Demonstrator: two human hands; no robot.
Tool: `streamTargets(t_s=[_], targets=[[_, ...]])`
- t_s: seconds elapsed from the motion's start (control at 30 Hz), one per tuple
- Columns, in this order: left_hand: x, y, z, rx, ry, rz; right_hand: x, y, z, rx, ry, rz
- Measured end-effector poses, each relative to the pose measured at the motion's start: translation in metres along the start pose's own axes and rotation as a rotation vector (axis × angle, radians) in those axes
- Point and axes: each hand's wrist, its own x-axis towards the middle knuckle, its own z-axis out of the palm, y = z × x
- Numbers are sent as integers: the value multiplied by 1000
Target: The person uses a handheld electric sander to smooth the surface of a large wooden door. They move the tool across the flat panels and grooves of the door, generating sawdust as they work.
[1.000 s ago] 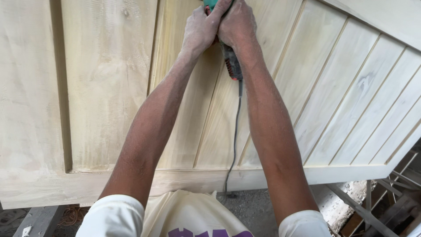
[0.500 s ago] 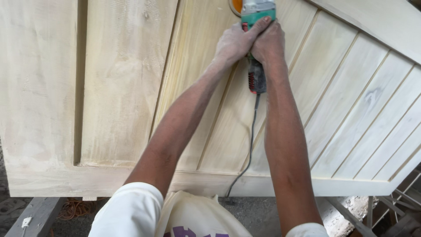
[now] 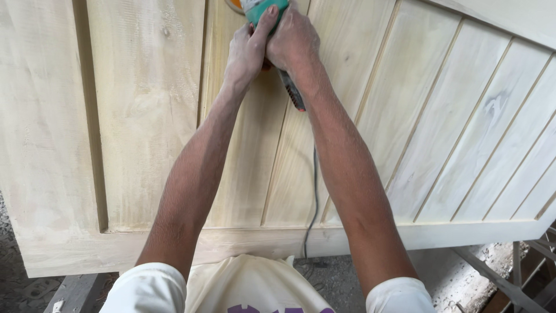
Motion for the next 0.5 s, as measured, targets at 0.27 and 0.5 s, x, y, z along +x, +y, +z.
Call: streamTargets(t_s=[0.27,0.5], targets=[[-79,-63,29,-221,-82,-64,-87,9,-17,-81,-245,18],[-79,-58,40,-239,-117,-181,-87,16,-29,-132,-291,71]])
